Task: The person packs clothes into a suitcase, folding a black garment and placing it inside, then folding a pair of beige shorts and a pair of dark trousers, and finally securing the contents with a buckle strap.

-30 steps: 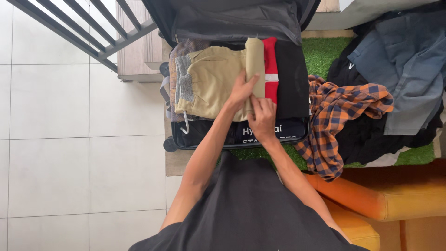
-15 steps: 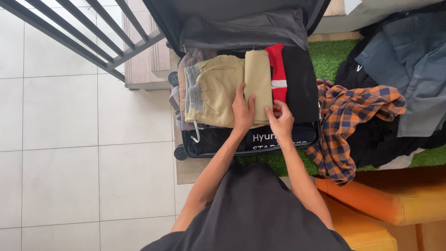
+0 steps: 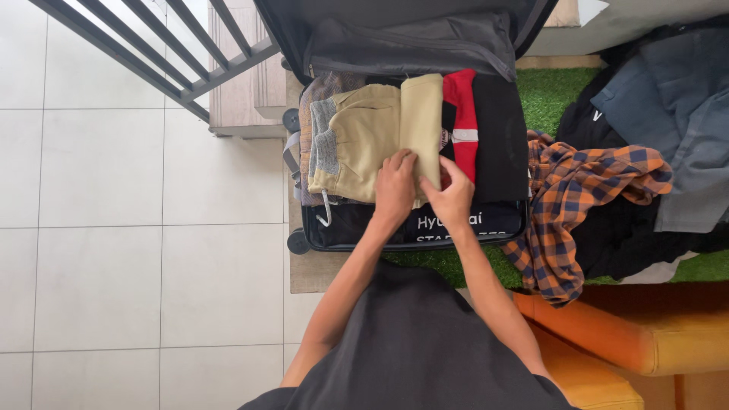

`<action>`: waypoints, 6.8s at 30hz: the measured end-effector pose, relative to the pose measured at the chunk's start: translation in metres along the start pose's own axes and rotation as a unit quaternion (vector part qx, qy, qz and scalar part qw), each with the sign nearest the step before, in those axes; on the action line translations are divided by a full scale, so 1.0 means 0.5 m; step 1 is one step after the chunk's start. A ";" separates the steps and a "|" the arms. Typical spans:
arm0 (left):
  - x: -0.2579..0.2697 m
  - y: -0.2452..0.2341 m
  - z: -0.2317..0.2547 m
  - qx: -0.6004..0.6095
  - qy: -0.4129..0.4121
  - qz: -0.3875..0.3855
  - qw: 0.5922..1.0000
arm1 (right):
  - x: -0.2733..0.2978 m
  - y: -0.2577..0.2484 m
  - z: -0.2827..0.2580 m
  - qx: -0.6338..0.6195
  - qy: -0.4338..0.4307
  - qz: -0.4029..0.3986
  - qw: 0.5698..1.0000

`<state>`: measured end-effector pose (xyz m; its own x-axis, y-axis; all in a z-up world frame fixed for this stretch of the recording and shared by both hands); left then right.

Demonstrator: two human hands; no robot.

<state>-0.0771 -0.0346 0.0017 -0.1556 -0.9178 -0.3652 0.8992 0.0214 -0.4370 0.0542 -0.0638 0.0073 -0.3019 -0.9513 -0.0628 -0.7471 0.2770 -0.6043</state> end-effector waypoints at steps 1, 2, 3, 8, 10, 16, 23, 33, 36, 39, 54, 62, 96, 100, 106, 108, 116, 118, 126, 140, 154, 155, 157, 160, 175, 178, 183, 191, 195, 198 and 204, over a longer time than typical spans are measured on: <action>-0.007 -0.011 -0.006 0.032 -0.060 -0.019 0.997 | 0.005 0.007 -0.015 0.034 -0.038 0.020 0.999; -0.014 -0.023 -0.015 0.064 -0.120 -0.038 0.990 | 0.006 0.017 -0.027 0.033 -0.038 0.017 0.999; -0.022 -0.036 -0.024 0.063 -0.123 -0.037 0.990 | 0.005 0.027 -0.040 0.043 -0.071 0.029 0.996; -0.063 -0.118 -0.061 0.131 -0.217 0.028 0.967 | 0.017 0.073 -0.104 0.088 -0.142 0.000 0.986; -0.064 -0.142 -0.048 0.109 -0.221 0.031 0.969 | 0.039 0.091 -0.128 0.187 -0.163 -0.046 0.968; -0.028 -0.154 -0.062 -0.025 -0.115 0.099 0.988 | 0.052 0.117 -0.108 0.123 -0.303 -0.083 0.941; 0.001 -0.142 -0.116 -0.082 -0.066 0.138 0.985 | 0.009 0.134 -0.003 -0.020 -0.078 -0.003 0.997; 0.030 -0.204 -0.093 -0.034 0.031 0.107 0.993 | 0.007 0.142 -0.104 -0.091 -0.040 -0.095 0.990; 0.037 -0.254 -0.079 0.030 -0.042 0.049 0.997 | 0.021 0.160 -0.169 0.036 -0.142 -0.059 0.987; 0.025 -0.299 -0.084 0.211 -0.268 0.132 0.931 | 0.043 0.188 -0.223 0.151 -0.208 -0.075 0.963; 0.002 -0.287 -0.220 0.173 -0.185 0.209 0.945 | 0.046 0.276 -0.156 -0.072 0.014 -0.175 0.982; 0.097 -0.221 -0.300 0.294 -0.185 0.317 0.883 | 0.000 0.251 -0.170 -0.246 0.035 -0.345 0.905; 0.157 0.069 -0.059 0.343 -0.185 -0.195 0.900 | 0.103 -0.281 0.319 -0.186 0.066 -0.096 0.976; 0.186 0.069 -0.064 0.333 -0.254 -0.178 0.890 | 0.102 -0.272 0.346 -0.121 0.070 -0.109 0.984; 0.202 0.072 -0.067 0.399 -0.320 -0.125 0.850 | 0.081 -0.258 0.379 -0.073 0.109 -0.137 0.982; 0.202 0.067 -0.063 0.385 -0.321 -0.134 0.855 | 0.079 -0.261 0.376 -0.069 0.114 -0.143 0.981; 0.151 -0.002 -0.001 0.333 -0.227 -0.287 0.869 | 0.028 -0.373 0.210 -0.030 -0.034 -0.125 0.991; 0.112 -0.006 0.039 0.268 -0.067 -0.316 0.907 | -0.005 -0.406 0.136 0.011 -0.080 -0.160 0.984; 0.035 0.075 0.180 0.410 -0.094 -0.218 0.881 | -0.078 -0.335 -0.056 0.132 -0.319 -0.265 0.900; 0.179 0.099 0.078 0.714 -0.315 0.187 0.597 | 0.145 -0.268 0.230 -0.255 0.121 -0.279 0.918; 0.228 0.072 -0.018 0.470 -0.230 -0.093 0.847 | 0.116 -0.302 0.359 -0.302 0.135 -0.120 0.936; 0.223 0.063 -0.008 0.424 -0.166 -0.106 0.884 | 0.108 -0.298 0.362 -0.303 0.136 -0.121 0.936; 0.222 0.065 0.015 0.409 -0.166 -0.083 0.893 | 0.099 -0.292 0.358 -0.228 0.107 -0.129 0.959; 0.225 0.072 0.034 0.385 -0.159 -0.044 0.908 | 0.096 -0.299 0.331 -0.152 0.071 -0.114 0.979; 0.158 0.094 0.038 0.172 -0.308 -0.056 0.934 | 0.102 -0.271 0.312 0.151 0.051 0.010 0.987; 0.169 0.096 0.066 0.157 -0.305 -0.003 0.939 | 0.120 -0.265 0.307 0.116 0.034 0.044 0.992; 0.191 0.111 0.050 0.101 -0.161 0.103 0.976 | 0.122 -0.233 0.330 0.112 -0.009 0.113 0.987; 0.186 0.129 0.023 0.186 -0.252 0.077 0.946 | 0.130 -0.214 0.378 0.141 -0.007 0.145 0.979; 0.184 0.121 0.019 0.181 -0.261 0.070 0.945 | 0.135 -0.203 0.392 0.277 0.022 0.190 0.941; 0.186 0.115 0.011 0.146 -0.204 0.041 0.967 | 0.127 -0.211 0.421 0.321 0.046 0.187 0.927; 0.170 0.085 0.054 0.033 -0.210 0.030 0.977 | 0.093 -0.208 0.455 0.107 0.159 0.107 0.976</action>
<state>-0.0410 -0.1223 -0.0256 0.0673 -0.9976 -0.0136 0.9284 0.0676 -0.3654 0.2525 -0.1678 -0.1135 -0.6317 -0.7749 0.0223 -0.5154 0.3983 -0.7588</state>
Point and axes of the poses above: each hand's wrist, its own x-axis away from the middle knuckle, its own y-axis out of the palm, z = x × y, the point moved 1 cm from there along -x, towards the middle knuckle, and after that the axes turned 14 degrees about x, right-handed, at the moved point
